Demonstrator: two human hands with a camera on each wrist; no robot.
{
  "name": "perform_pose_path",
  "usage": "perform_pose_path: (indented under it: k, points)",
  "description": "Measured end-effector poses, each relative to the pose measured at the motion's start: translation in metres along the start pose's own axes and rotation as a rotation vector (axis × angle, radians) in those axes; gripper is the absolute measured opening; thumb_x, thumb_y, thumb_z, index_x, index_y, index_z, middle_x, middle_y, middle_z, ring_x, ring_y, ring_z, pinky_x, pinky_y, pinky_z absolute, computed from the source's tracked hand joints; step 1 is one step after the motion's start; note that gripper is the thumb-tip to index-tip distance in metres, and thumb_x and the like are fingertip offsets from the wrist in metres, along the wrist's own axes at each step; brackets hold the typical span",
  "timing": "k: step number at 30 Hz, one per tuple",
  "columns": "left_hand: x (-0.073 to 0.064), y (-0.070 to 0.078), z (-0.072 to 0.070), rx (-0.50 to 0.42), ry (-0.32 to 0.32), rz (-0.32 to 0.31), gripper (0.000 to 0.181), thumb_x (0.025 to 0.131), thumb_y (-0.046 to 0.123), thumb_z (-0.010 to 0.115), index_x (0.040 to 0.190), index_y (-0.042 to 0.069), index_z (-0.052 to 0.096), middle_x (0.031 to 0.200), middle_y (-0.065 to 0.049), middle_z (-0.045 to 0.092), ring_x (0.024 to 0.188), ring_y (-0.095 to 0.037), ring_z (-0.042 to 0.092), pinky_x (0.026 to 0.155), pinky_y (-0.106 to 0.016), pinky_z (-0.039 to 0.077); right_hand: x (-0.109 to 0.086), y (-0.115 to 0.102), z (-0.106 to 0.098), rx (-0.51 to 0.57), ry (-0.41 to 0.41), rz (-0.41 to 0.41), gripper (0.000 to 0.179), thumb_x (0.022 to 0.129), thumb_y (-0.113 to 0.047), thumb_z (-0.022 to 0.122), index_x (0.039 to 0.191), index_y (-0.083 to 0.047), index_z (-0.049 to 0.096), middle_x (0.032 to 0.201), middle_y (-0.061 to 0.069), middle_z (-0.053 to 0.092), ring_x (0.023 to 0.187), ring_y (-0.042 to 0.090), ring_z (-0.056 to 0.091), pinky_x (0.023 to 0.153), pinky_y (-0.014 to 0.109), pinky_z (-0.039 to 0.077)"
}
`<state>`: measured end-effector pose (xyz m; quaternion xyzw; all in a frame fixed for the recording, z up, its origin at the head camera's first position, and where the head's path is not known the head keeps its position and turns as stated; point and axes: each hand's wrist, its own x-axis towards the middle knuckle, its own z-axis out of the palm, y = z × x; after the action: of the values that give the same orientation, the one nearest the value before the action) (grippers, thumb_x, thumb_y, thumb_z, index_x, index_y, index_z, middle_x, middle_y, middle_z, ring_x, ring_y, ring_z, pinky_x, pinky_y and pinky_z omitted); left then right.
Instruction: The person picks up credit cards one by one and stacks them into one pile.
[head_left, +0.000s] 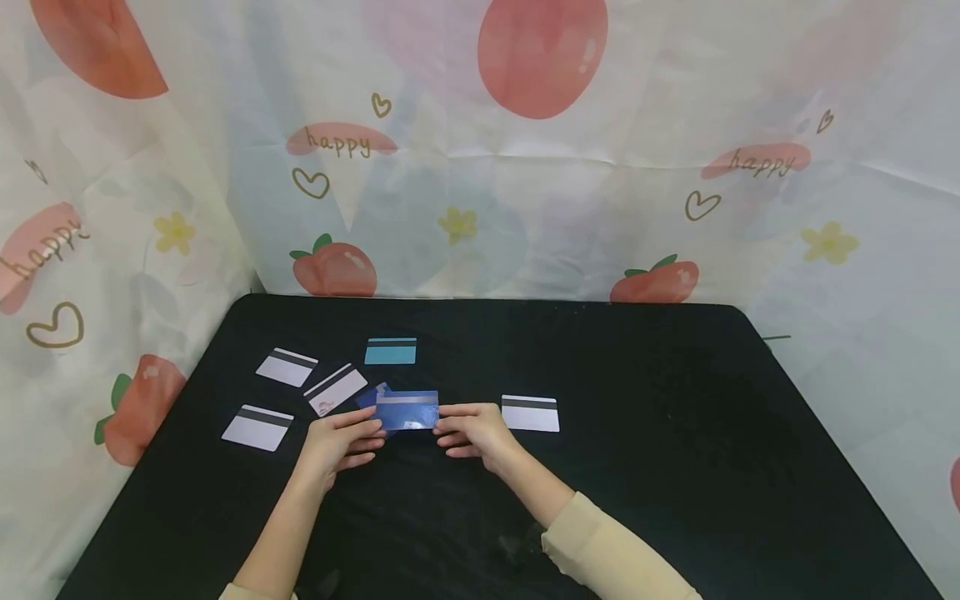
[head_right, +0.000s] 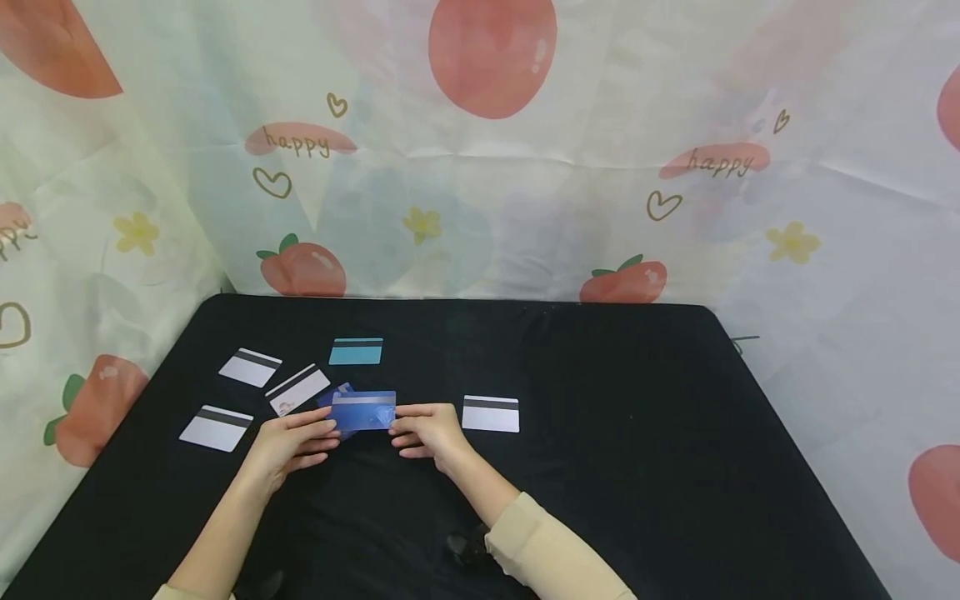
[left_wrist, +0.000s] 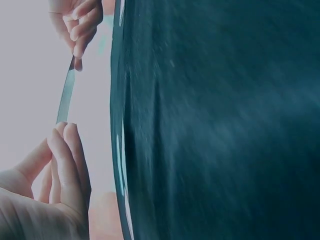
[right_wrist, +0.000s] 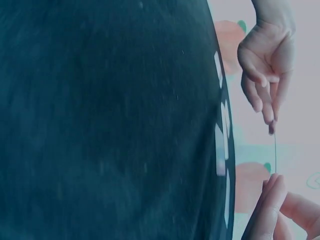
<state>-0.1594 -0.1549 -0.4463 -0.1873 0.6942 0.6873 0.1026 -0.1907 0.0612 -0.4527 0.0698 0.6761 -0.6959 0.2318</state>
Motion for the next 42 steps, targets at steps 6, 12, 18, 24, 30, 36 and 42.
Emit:
perform_pose_path:
  k: [6,12,18,24,30,36,42]
  points:
    - [0.007,0.003,0.019,-0.008,0.000,-0.003,0.039,0.083,0.011,0.067,0.120,0.002,0.059,0.089,-0.013,0.070,0.075,-0.021,0.069,0.063,-0.029,0.056,0.000,-0.005,-0.017,-0.022,0.033,-0.001,0.031,0.082,-0.004,0.065,0.112,0.003,0.063,0.087,0.015,0.069,0.062,0.015,0.066,0.058,0.029,0.056]
    - [0.013,0.004,0.038,-0.036,-0.016,-0.018,0.038,0.082,0.013,0.068,0.119,0.003,0.060,0.091,-0.013,0.069,0.075,-0.021,0.069,0.063,-0.030,0.056,0.000,-0.009,-0.034,-0.024,0.086,0.007,0.030,0.082,-0.003,0.064,0.111,0.002,0.063,0.085,0.014,0.069,0.062,0.017,0.067,0.058,0.029,0.056]
    - [0.017,0.004,0.052,-0.032,-0.040,-0.015,0.038,0.083,0.013,0.067,0.119,0.004,0.060,0.092,-0.013,0.069,0.076,-0.021,0.069,0.064,-0.031,0.056,-0.001,-0.011,-0.046,-0.033,0.131,0.008,0.029,0.082,-0.004,0.065,0.110,0.001,0.064,0.084,0.014,0.069,0.063,0.018,0.067,0.058,0.029,0.056]
    - [0.019,0.005,0.067,-0.045,-0.071,-0.009,0.038,0.083,0.013,0.067,0.119,0.003,0.060,0.093,-0.014,0.069,0.076,-0.022,0.069,0.064,-0.031,0.056,-0.004,-0.011,-0.060,-0.030,0.153,-0.002,0.030,0.081,-0.004,0.065,0.111,0.001,0.064,0.084,0.014,0.069,0.065,0.020,0.067,0.058,0.031,0.056]
    - [0.022,0.004,0.082,-0.057,-0.095,-0.018,0.037,0.083,0.011,0.066,0.119,0.003,0.061,0.091,-0.014,0.069,0.073,-0.021,0.069,0.062,-0.030,0.056,-0.009,-0.009,-0.074,-0.039,0.174,0.002,0.031,0.082,-0.006,0.065,0.112,0.001,0.063,0.086,0.014,0.069,0.067,0.020,0.068,0.060,0.032,0.057]
    - [0.024,0.001,0.095,-0.062,-0.125,-0.030,0.037,0.083,0.011,0.066,0.119,0.004,0.060,0.091,-0.013,0.070,0.070,-0.019,0.069,0.061,-0.029,0.056,-0.014,-0.005,-0.086,-0.044,0.192,0.005,0.034,0.082,-0.008,0.066,0.114,0.002,0.061,0.087,0.014,0.069,0.069,0.020,0.068,0.061,0.032,0.057]
    - [0.024,-0.002,0.109,-0.056,-0.145,-0.032,0.036,0.084,0.011,0.066,0.119,0.004,0.061,0.090,-0.013,0.070,0.069,-0.019,0.068,0.059,-0.028,0.056,-0.018,-0.002,-0.098,-0.066,0.224,0.011,0.037,0.082,-0.009,0.066,0.117,0.001,0.060,0.086,0.013,0.069,0.069,0.020,0.068,0.062,0.032,0.057]
